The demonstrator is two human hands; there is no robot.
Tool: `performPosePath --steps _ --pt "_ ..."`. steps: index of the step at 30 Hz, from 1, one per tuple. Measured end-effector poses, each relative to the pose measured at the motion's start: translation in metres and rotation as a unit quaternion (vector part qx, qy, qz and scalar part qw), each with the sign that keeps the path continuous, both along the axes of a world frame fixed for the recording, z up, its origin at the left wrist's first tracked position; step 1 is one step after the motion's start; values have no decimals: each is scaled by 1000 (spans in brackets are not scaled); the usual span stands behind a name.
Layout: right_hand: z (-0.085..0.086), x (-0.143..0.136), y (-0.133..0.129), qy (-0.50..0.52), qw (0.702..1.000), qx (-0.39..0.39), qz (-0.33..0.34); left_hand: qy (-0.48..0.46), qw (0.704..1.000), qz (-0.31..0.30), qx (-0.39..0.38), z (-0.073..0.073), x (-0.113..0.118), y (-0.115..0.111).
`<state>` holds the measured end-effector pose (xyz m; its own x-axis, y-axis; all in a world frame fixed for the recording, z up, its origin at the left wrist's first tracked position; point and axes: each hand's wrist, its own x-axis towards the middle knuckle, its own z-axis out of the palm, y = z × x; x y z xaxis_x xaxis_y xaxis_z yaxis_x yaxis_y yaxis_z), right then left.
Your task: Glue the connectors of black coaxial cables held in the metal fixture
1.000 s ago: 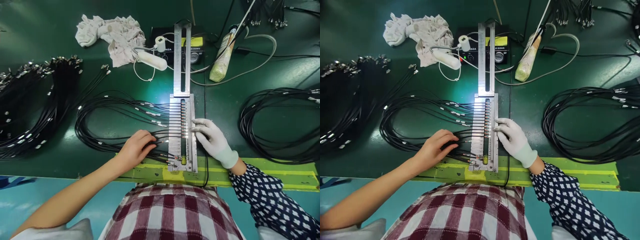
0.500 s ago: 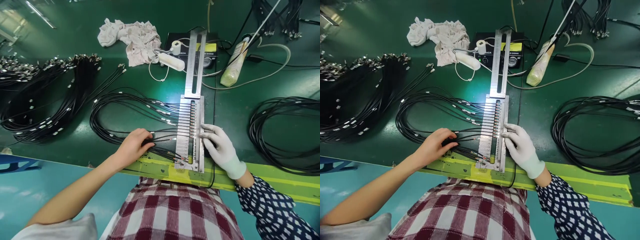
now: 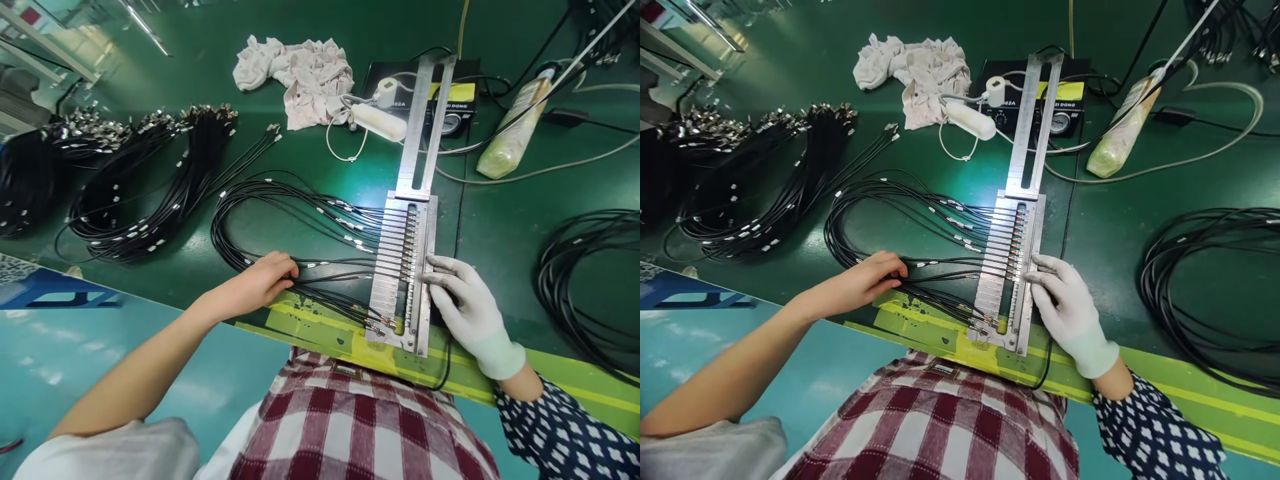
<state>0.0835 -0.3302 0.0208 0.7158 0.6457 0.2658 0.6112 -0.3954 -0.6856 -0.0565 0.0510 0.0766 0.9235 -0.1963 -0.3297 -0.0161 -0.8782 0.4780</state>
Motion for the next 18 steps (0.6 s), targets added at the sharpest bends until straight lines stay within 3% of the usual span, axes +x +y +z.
performPosePath --steps 11,14,18 --pt "1 0 1 -1 1000 -5 0 13 1000 -18 -15 2 10 8" --pt "0 0 1 -1 1000 -6 -1 -1 999 -4 46 3 7 1" --pt "1 -1 1 -1 1000 0 -1 -113 973 -15 201 1 -1 -13"
